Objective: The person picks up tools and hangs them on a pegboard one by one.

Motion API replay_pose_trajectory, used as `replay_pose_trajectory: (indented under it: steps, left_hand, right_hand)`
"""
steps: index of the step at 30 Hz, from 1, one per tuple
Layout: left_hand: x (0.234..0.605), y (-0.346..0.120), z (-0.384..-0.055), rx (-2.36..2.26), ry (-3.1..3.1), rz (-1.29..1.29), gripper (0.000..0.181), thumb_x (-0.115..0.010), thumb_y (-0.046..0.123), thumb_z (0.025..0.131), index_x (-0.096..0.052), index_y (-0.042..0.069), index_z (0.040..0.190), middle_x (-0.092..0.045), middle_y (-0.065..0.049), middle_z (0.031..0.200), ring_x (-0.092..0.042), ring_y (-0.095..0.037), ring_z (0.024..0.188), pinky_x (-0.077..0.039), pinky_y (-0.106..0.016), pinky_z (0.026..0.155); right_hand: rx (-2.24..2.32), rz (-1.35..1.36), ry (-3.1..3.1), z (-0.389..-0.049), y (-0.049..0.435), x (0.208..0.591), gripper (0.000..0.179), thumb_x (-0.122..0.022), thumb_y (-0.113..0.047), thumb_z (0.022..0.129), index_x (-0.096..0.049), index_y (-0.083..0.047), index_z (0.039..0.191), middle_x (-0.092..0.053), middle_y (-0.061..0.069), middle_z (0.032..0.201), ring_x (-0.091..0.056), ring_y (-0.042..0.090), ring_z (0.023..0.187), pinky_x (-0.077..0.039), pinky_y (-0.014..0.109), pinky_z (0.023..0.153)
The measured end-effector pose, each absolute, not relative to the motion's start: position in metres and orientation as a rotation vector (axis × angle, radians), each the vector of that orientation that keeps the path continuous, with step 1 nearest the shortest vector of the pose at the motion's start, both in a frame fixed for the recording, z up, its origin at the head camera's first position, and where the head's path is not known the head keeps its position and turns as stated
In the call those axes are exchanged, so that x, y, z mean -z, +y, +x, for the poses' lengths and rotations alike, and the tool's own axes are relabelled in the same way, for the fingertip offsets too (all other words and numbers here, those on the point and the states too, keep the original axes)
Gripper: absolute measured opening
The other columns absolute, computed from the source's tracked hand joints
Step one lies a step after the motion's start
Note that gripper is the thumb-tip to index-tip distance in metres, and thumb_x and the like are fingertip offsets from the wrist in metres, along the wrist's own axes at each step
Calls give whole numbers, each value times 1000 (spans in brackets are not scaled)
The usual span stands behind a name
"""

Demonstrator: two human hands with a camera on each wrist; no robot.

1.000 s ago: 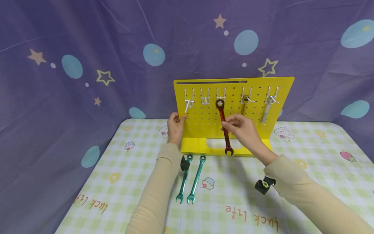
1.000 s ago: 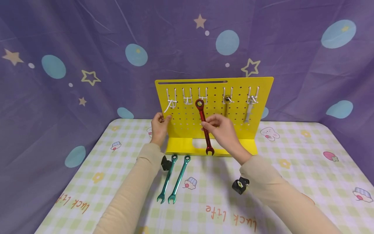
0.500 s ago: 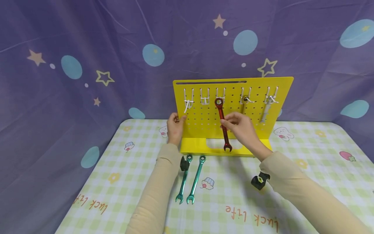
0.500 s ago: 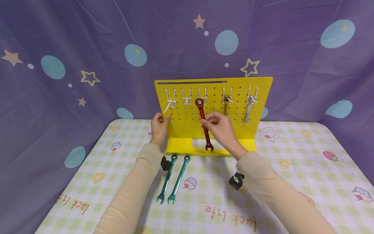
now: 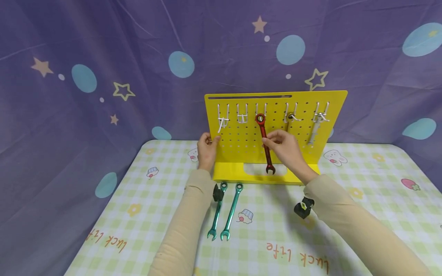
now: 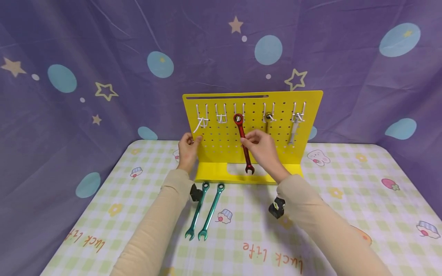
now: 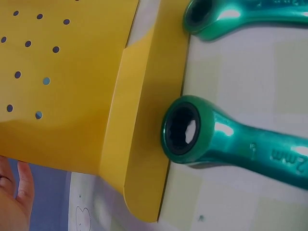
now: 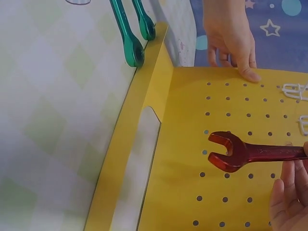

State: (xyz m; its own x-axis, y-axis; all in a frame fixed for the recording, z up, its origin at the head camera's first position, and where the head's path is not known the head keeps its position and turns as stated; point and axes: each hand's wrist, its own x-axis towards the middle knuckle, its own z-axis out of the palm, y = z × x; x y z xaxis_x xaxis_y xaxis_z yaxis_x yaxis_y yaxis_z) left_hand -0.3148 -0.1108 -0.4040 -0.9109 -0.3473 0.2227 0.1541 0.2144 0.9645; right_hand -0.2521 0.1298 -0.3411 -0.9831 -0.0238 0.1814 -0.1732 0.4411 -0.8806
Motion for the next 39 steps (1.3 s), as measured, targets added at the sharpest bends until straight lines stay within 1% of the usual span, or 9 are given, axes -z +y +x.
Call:
replay_pose_trajectory:
  steps: [7,12,17,23,29,34,39]
  left_hand:
    - [404,-111,-314,1748,-2103,181,18,-70,17,94,-58,3,94,-54,-2,80,-49,-13,73,-38,-23,65]
    - [402,-111,-313,1746,-2119,177,19,-69,19,94,-59,3,95,-55,-4,83,-50,-14,74,-39,-24,66]
    - [400,-113,-312,1761,-2121,161,18,-69,17,95,-58,3,95,-54,-3,81,-51,-14,74,-39,-24,65]
    - [400,-112,-313,1770,-2119,162,18,-68,17,95,-57,3,95,-54,-4,82,-52,-15,75,-40,-24,67]
    - [401,-111,-314,1751,-2138,171,19,-69,19,95,-57,5,94,-54,-3,82,-53,-16,77,-40,-25,68]
    - [401,-111,-315,1754,-2145,184,20,-69,21,94,-56,6,94,-54,-3,82,-52,-16,76,-39,-25,67]
    - [402,-112,-315,1762,-2138,191,20,-69,20,95,-56,5,93,-55,-3,82,-52,-15,76,-40,-24,67]
  right_hand:
    - [-1596,167,-2547,-256,129,344,25,-66,-26,97,-65,-2,107,-71,15,99,-65,27,90,-46,38,80]
    - [-1597,175,-2536,-261,129,347,26,-65,-27,98,-65,-3,107,-70,14,99,-64,27,92,-48,39,82]
    - [-1555,176,-2543,-265,126,350,25,-64,-26,99,-65,-3,107,-68,13,99,-63,27,93,-48,40,84]
    - [-1572,176,-2541,-270,124,352,25,-63,-24,99,-64,-1,109,-67,14,102,-60,26,93,-47,37,82]
    - [-1626,171,-2539,-271,123,353,27,-62,-25,100,-63,-1,112,-66,15,105,-61,31,97,-48,35,79]
    - [-1641,196,-2564,-265,123,355,26,-61,-23,100,-63,-2,116,-67,16,109,-64,32,99,-51,39,83]
    - [-1641,229,-2591,-257,126,360,25,-61,-20,101,-64,-1,116,-67,18,112,-65,35,100,-52,45,84]
